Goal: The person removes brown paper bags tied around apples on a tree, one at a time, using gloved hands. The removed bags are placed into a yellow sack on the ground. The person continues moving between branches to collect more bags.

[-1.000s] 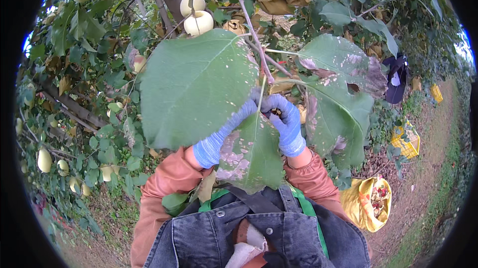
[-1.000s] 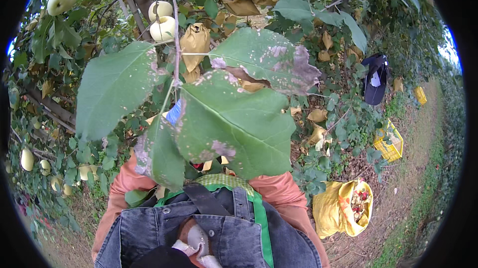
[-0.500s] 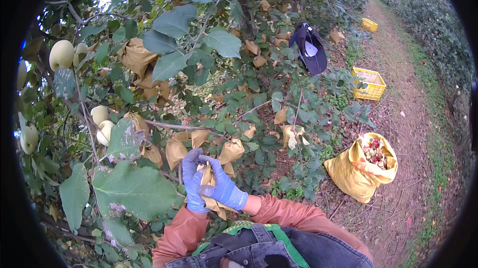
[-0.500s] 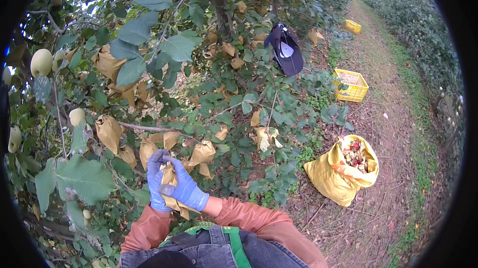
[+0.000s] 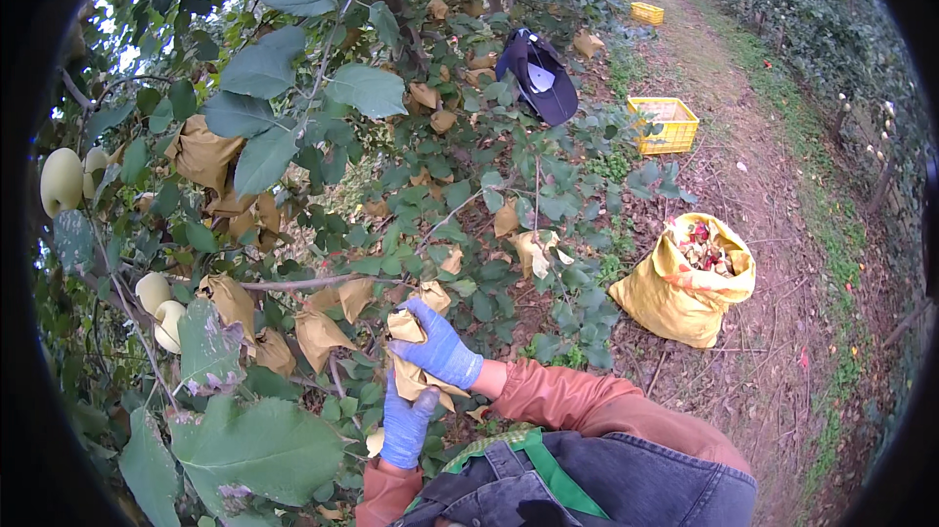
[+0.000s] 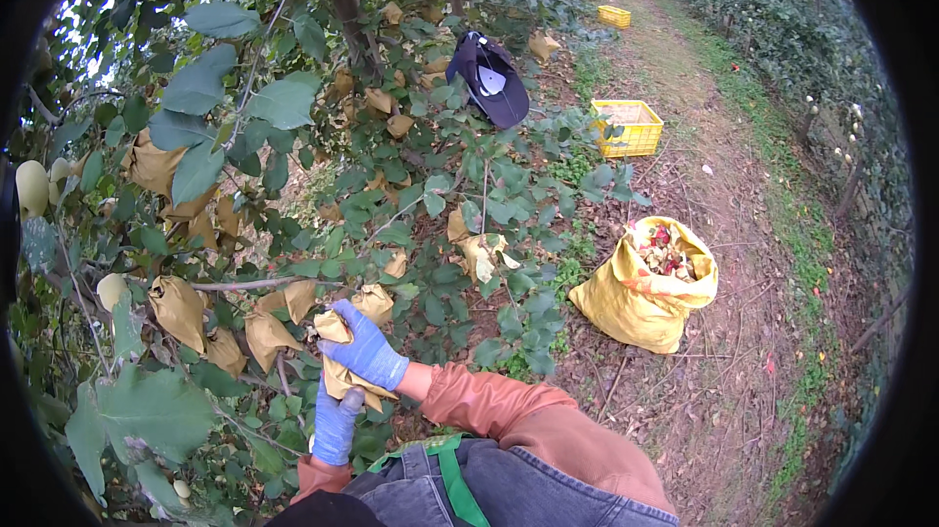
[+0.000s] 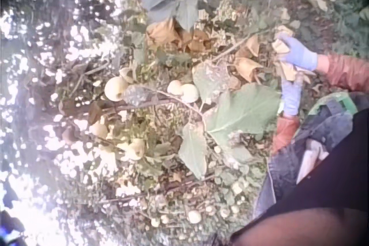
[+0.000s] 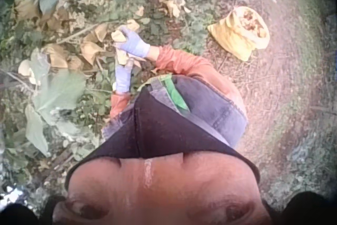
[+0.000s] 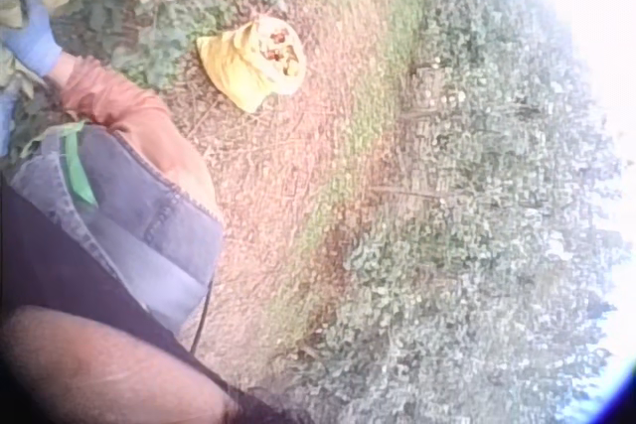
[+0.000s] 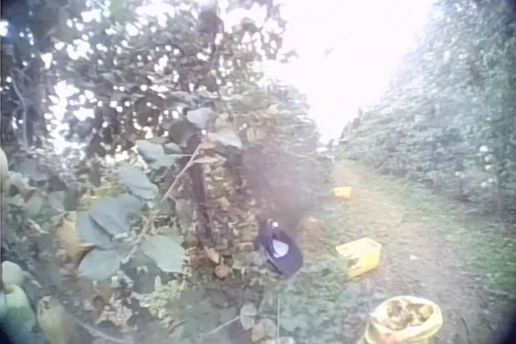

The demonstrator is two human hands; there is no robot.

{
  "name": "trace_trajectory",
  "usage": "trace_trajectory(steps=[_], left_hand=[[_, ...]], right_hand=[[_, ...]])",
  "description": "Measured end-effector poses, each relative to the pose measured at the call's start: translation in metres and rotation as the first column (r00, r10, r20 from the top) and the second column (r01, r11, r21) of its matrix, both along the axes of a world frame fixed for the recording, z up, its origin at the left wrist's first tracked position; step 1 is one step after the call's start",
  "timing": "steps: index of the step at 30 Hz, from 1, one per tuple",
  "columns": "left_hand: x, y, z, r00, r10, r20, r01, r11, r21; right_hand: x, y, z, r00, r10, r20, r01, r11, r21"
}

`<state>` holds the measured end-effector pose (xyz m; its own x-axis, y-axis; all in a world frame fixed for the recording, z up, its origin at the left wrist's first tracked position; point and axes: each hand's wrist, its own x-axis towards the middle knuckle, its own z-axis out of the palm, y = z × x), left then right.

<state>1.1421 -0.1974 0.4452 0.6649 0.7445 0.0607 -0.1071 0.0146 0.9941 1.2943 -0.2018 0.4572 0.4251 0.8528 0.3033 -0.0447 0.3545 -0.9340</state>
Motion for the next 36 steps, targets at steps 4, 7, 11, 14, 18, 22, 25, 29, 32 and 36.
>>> trace_trajectory(steps=[4,7,11,14,18,22,25,29,32,36], left_hand=[[0.009,0.01,-0.008,0.963,0.192,-0.187,-0.197,0.98,-0.005],[0.026,0.015,-0.015,0.955,0.274,-0.116,-0.273,0.962,0.025],[0.059,0.009,-0.009,0.963,0.237,-0.13,-0.225,0.969,0.099],[0.077,0.0,0.015,0.975,0.181,-0.129,-0.199,0.969,-0.144],[0.068,0.034,0.042,0.94,0.304,-0.158,-0.316,0.947,-0.06],[0.06,0.061,0.113,0.808,0.589,0.008,-0.58,0.794,0.183],[0.067,0.097,0.167,0.711,0.67,0.216,-0.702,0.652,0.288],[0.058,0.177,0.223,0.608,0.659,0.443,-0.789,0.444,0.424],[0.039,0.247,0.257,0.492,0.698,0.521,-0.866,0.328,0.379],[0.009,0.302,0.283,0.533,0.666,0.522,-0.831,0.298,0.469]], right_hand=[[0.022,0.016,0.011,0.943,0.305,0.135,-0.321,0.939,0.123],[0.047,0.031,0.013,0.82,0.531,0.216,-0.565,0.81,0.157],[0.086,0.036,0.019,0.617,0.667,0.418,-0.737,0.676,0.01],[0.138,0.046,0.056,0.631,0.765,0.125,-0.774,0.612,0.16],[0.208,0.074,0.104,0.82,0.569,0.063,-0.568,0.796,0.207],[0.217,0.097,0.13,0.897,0.36,0.258,-0.406,0.901,0.153],[0.202,0.111,0.14,0.889,0.383,0.252,-0.432,0.885,0.177],[0.176,0.14,0.164,0.768,0.301,0.565,-0.446,0.885,0.136],[0.147,0.184,0.162,0.675,0.324,0.663,-0.509,0.855,0.101],[0.102,0.192,0.242,0.383,0.278,0.881,-0.782,0.605,0.149]])
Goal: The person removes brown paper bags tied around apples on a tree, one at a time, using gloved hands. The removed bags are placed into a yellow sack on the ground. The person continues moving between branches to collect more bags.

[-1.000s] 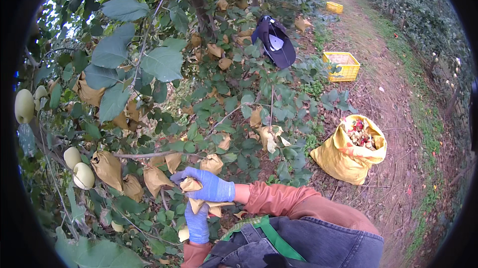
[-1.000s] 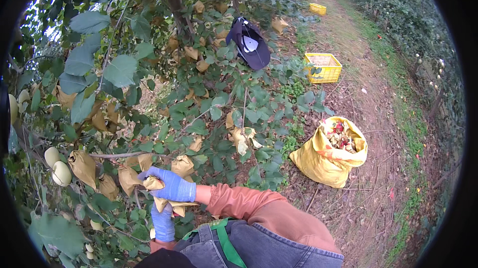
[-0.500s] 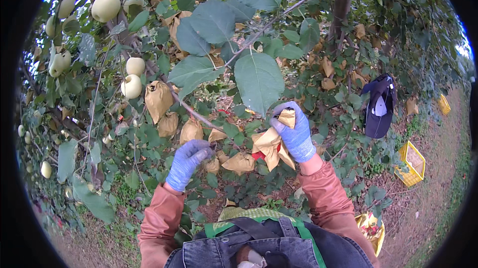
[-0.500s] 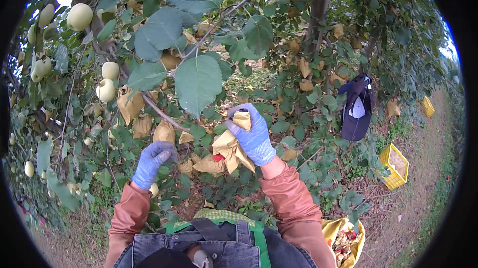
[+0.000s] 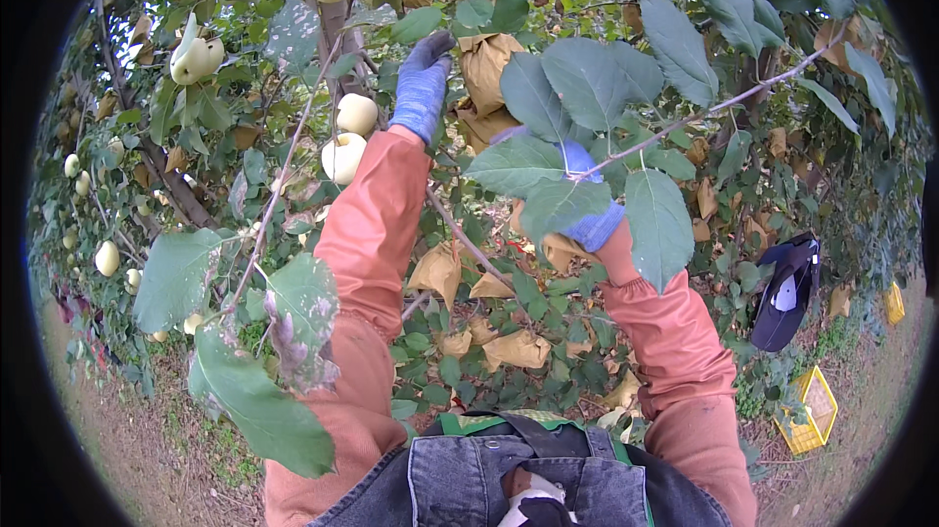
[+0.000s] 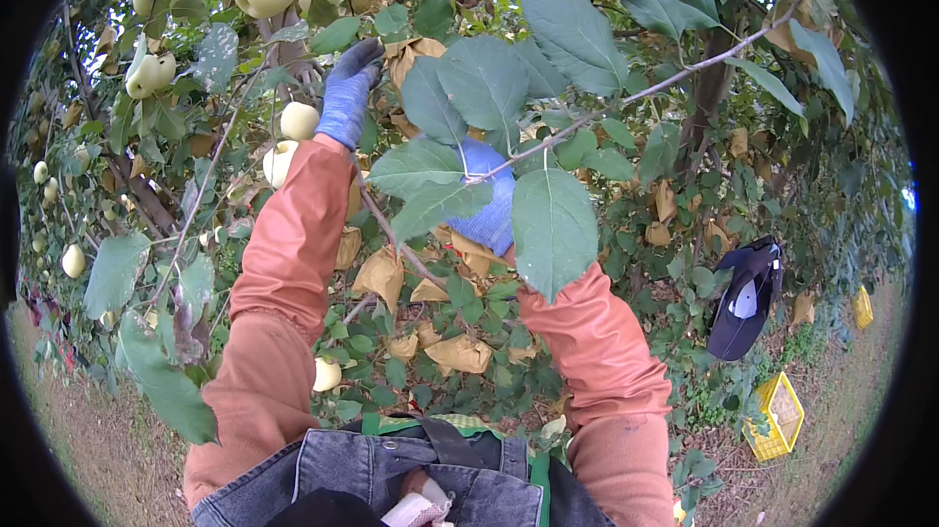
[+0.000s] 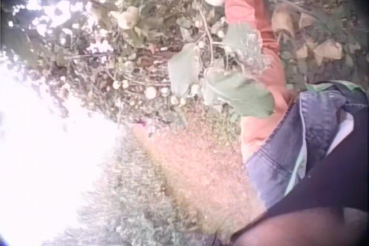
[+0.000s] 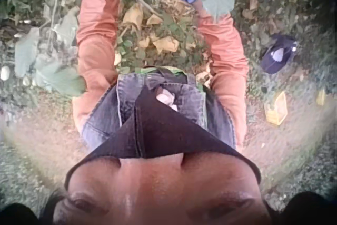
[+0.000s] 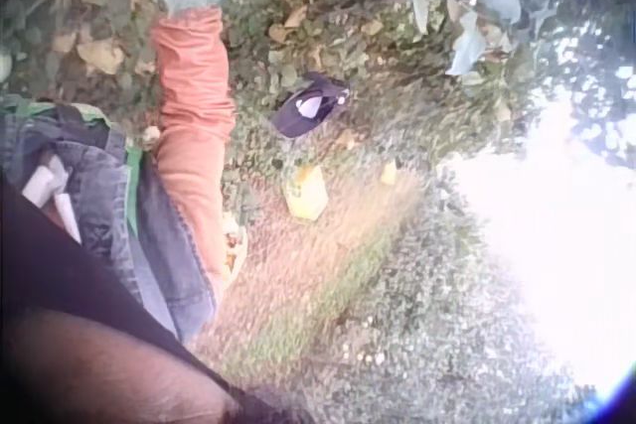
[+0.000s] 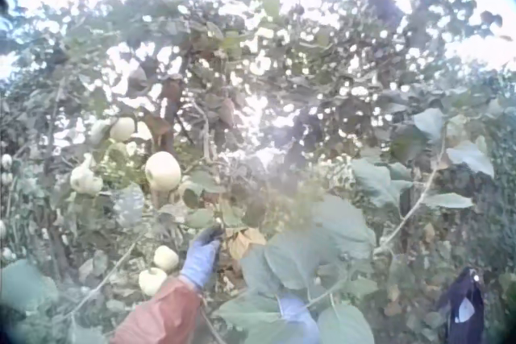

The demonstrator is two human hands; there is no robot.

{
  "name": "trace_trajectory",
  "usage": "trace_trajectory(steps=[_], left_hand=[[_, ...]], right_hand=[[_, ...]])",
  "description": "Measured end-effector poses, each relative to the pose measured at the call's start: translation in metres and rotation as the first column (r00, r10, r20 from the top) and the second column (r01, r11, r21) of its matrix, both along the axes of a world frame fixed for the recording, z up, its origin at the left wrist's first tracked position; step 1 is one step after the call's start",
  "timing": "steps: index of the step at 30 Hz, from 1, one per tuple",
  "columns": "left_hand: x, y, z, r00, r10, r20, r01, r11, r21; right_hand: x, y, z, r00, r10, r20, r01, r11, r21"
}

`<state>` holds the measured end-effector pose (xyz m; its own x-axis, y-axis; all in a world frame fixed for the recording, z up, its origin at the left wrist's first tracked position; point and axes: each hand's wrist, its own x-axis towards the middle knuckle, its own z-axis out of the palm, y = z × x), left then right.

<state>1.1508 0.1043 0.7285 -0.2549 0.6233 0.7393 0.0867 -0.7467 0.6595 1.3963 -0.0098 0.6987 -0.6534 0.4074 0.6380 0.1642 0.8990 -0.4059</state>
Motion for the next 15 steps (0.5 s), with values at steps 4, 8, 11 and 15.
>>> trace_trajectory(steps=[4,8,11,15], left_hand=[[0.009,0.035,0.019,0.939,-0.335,-0.077,0.334,0.942,-0.033],[0.001,0.03,0.023,0.887,-0.398,-0.232,0.397,0.916,-0.055],[0.006,0.037,0.023,0.886,-0.388,-0.256,0.382,0.921,-0.072],[-0.004,0.041,0.013,0.953,-0.291,-0.085,0.286,0.956,-0.065]], right_hand=[[-0.03,0.079,0.054,0.955,-0.011,-0.297,0.144,0.89,0.432],[-0.037,0.131,0.087,0.891,-0.228,-0.392,0.383,0.841,0.382],[-0.028,0.153,0.101,0.927,-0.358,-0.109,0.374,0.9,0.225],[-0.035,0.138,0.113,0.84,-0.537,0.078,0.533,0.844,0.061]])
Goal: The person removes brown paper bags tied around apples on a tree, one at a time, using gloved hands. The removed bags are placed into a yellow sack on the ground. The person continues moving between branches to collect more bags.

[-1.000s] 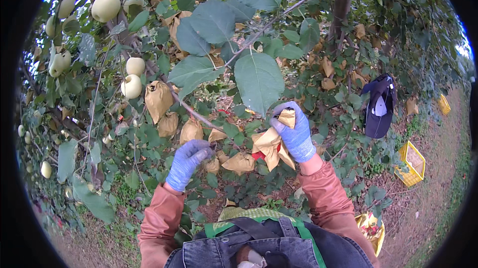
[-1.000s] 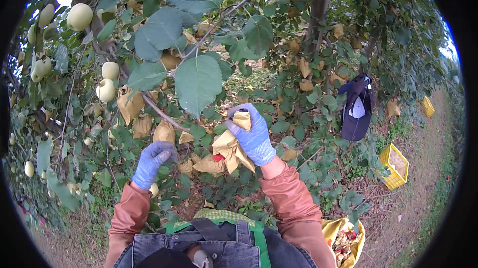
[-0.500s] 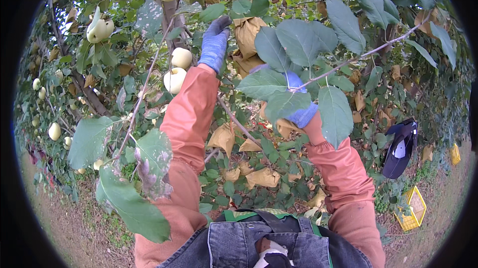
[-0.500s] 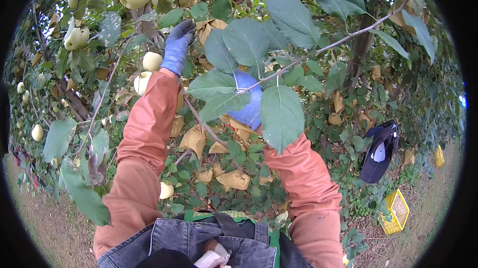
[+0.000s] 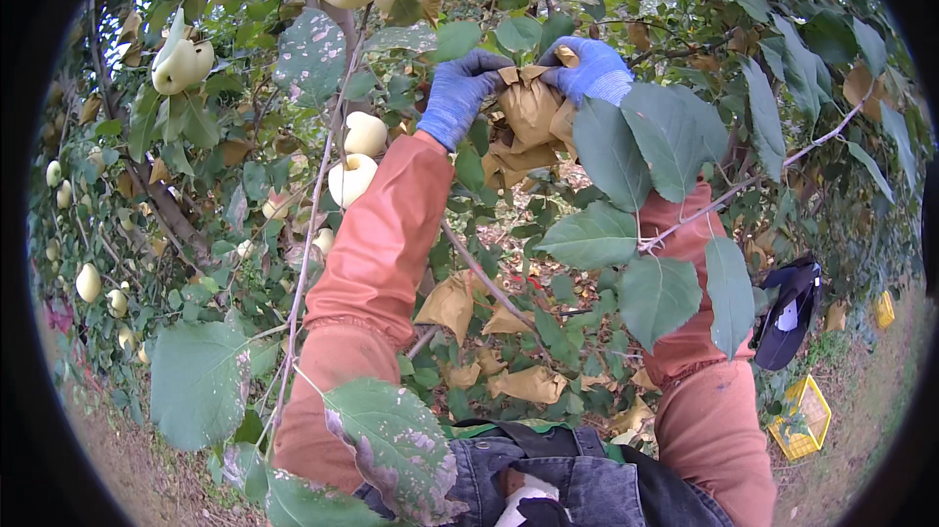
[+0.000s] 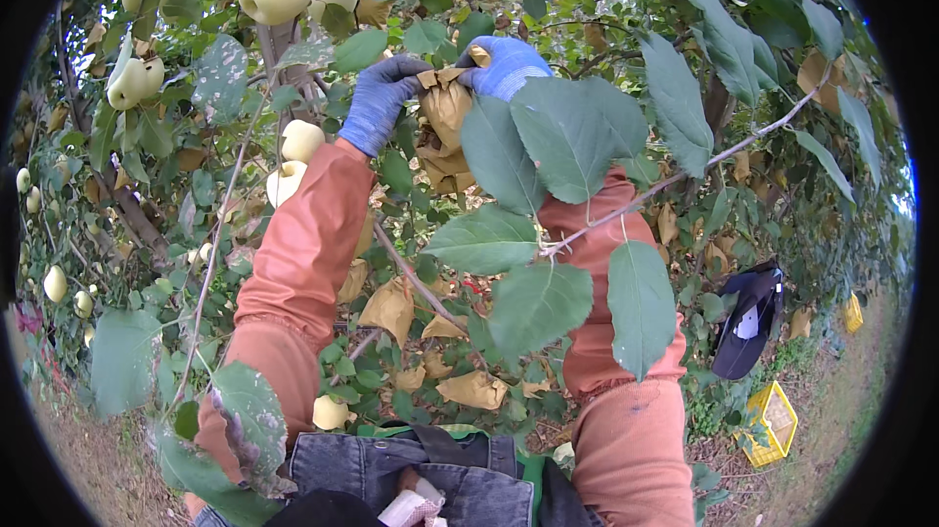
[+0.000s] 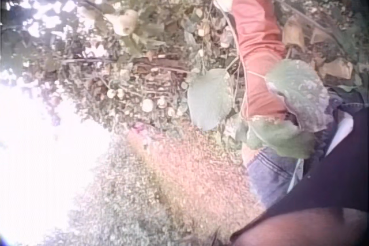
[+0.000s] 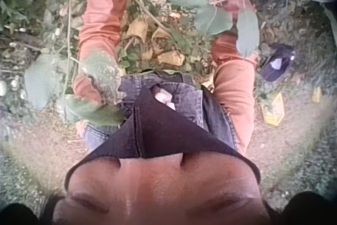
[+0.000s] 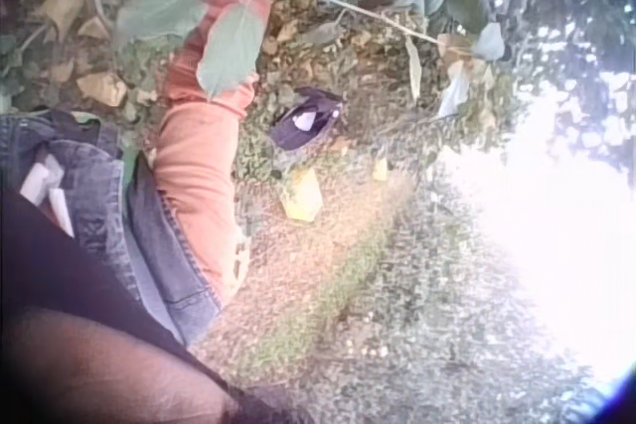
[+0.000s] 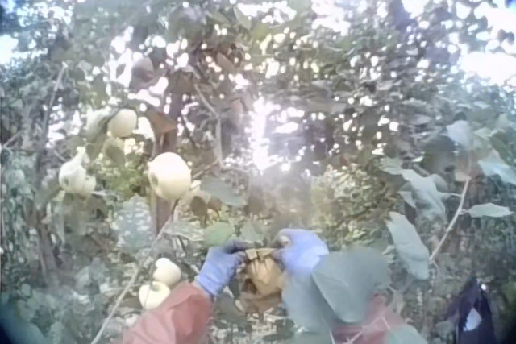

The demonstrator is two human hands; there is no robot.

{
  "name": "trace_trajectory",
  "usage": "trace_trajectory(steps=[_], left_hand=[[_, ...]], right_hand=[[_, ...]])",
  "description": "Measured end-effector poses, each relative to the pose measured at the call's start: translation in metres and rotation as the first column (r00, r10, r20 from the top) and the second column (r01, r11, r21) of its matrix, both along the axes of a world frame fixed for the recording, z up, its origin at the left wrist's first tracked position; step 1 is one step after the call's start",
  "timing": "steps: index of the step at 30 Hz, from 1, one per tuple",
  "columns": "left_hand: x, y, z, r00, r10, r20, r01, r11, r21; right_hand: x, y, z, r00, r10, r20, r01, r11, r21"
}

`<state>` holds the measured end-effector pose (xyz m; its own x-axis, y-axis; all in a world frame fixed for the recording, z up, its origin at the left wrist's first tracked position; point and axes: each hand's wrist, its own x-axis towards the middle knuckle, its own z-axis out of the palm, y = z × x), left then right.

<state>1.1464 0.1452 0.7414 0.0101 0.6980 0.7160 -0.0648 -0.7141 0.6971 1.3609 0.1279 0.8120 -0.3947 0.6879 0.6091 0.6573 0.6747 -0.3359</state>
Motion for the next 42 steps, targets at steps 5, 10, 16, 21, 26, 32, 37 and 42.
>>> trace_trajectory(steps=[5,10,16,21,26,32,37,42], left_hand=[[-0.012,0.003,-0.012,0.977,-0.043,0.21,0.059,0.996,-0.067],[0.005,-0.03,-0.007,0.989,-0.146,-0.025,0.147,0.985,0.086],[0.006,-0.013,-0.004,0.992,0.127,-0.012,-0.125,0.986,0.108],[0.032,0.005,-0.015,0.964,0.045,0.262,-0.065,0.995,0.07],[0.018,-0.003,-0.033,0.868,0.108,0.486,-0.111,0.994,-0.022],[-0.011,-0.022,-0.063,0.778,0.331,0.534,-0.361,0.931,-0.052],[0.034,-0.102,-0.108,0.786,0.487,0.38,-0.56,0.821,0.107],[0.054,-0.18,-0.164,0.802,0.506,0.316,-0.548,0.835,0.054]], right_hand=[[0.024,0.021,-0.028,0.903,0.217,-0.371,-0.275,0.955,-0.109],[0.023,0.007,-0.024,0.843,0.471,-0.26,-0.479,0.877,0.035],[0.002,0.01,0.0,0.927,0.354,0.125,-0.372,0.911,0.18],[0.046,0.033,-0.028,0.852,0.513,0.101,-0.521,0.812,0.263],[0.065,0.016,-0.044,0.858,0.457,0.235,-0.511,0.808,0.292],[0.107,0.002,-0.092,0.938,0.317,0.142,-0.337,0.93,0.149],[0.112,-0.029,-0.17,0.954,0.279,-0.104,-0.287,0.955,-0.07],[0.064,-0.125,-0.179,0.87,0.483,-0.103,-0.491,0.825,-0.279]])
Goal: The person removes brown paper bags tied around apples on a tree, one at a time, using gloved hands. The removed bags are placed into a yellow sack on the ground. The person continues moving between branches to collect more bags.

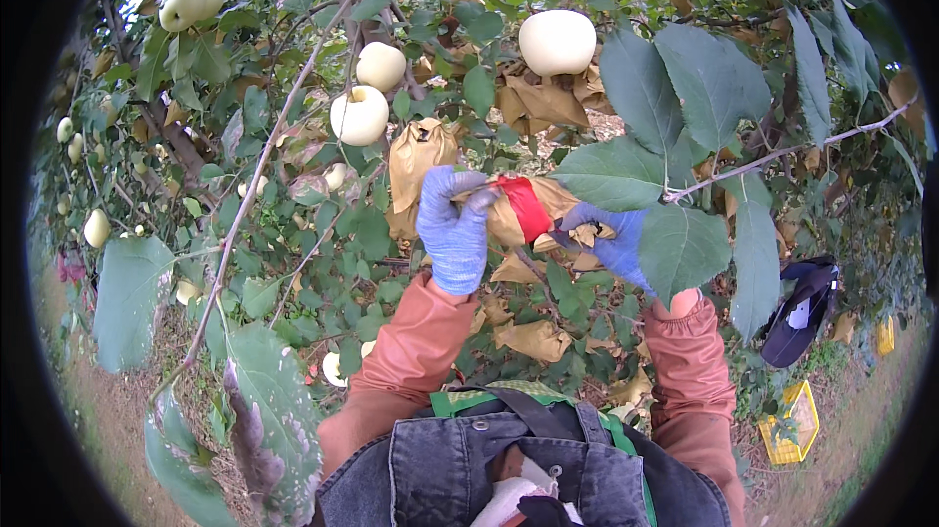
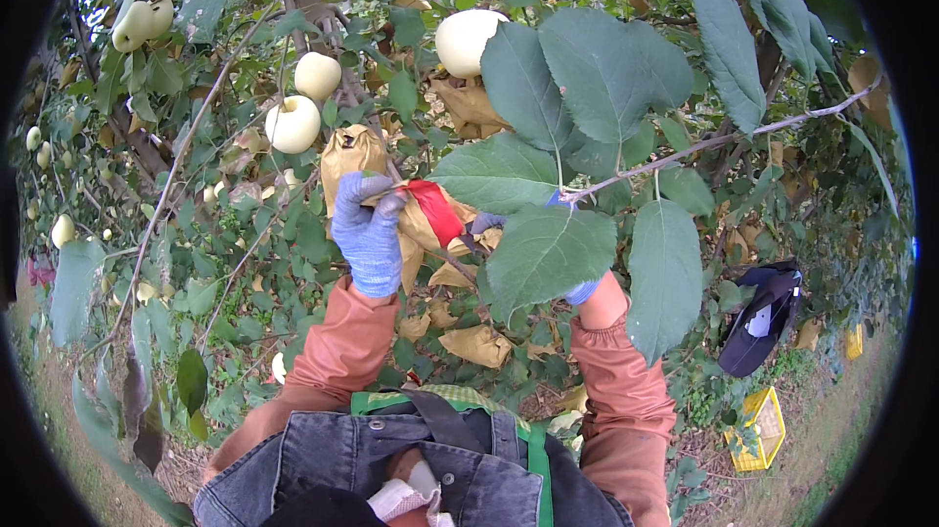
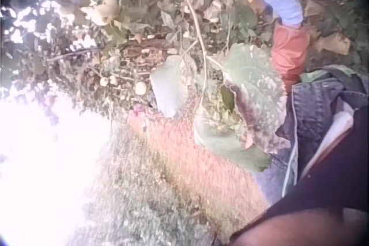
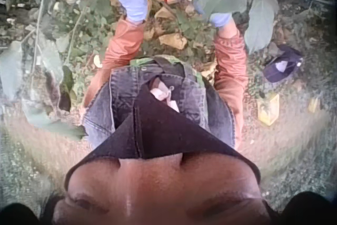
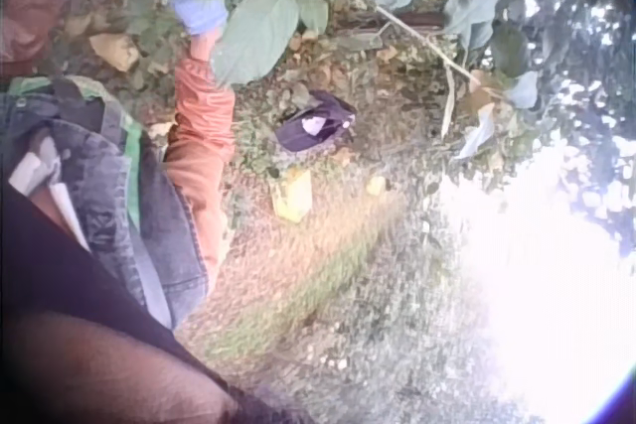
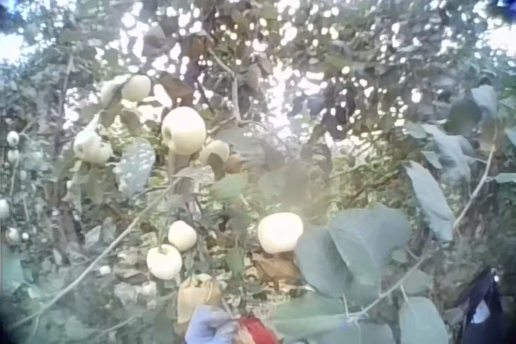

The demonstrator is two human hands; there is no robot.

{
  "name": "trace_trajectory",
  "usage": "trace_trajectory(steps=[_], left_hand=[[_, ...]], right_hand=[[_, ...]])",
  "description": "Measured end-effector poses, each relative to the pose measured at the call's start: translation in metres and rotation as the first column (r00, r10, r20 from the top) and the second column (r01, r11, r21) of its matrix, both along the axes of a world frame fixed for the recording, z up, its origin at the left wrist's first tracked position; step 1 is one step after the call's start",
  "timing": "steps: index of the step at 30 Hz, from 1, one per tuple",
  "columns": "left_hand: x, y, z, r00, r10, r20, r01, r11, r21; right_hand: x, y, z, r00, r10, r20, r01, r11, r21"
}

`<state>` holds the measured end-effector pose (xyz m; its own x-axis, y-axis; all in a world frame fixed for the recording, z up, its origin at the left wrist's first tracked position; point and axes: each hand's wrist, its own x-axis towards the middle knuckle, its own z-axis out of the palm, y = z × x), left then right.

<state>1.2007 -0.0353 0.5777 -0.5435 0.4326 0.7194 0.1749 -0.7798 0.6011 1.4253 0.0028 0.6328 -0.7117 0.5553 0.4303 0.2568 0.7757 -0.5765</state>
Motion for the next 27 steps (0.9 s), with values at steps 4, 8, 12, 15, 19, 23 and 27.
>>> trace_trajectory(steps=[4,8,12,15,19,23,27], left_hand=[[0.03,-0.013,-0.023,0.965,-0.223,0.135,0.232,0.971,-0.05],[0.012,-0.025,-0.026,0.881,-0.306,0.36,0.373,0.918,-0.134],[-0.028,-0.024,-0.007,0.964,-0.174,0.2,0.186,0.982,-0.042],[-0.079,-0.007,0.009,0.927,0.231,-0.296,-0.292,0.939,-0.182],[-0.108,0.015,0.035,0.709,0.245,-0.661,-0.493,0.843,-0.216],[-0.111,0.027,0.057,0.682,0.088,-0.726,-0.505,0.775,-0.38],[-0.114,0.033,0.054,0.803,-0.017,-0.596,-0.376,0.76,-0.529]], right_hand=[[-0.06,-0.023,-0.032,0.94,0.18,-0.29,-0.154,0.982,0.11],[-0.089,-0.03,-0.072,0.842,-0.024,-0.538,-0.121,0.965,-0.231],[-0.081,-0.007,-0.079,0.861,-0.245,-0.446,0.13,0.954,-0.271],[-0.089,0.019,-0.066,0.855,-0.076,-0.513,-0.017,0.985,-0.174],[-0.118,0.061,-0.031,0.951,-0.152,-0.269,0.061,0.946,-0.32],[-0.159,0.082,0.003,0.978,-0.018,-0.209,0.009,0.999,-0.041],[-0.18,0.089,0.021,0.999,0.041,-0.027,-0.041,0.999,0.013]])
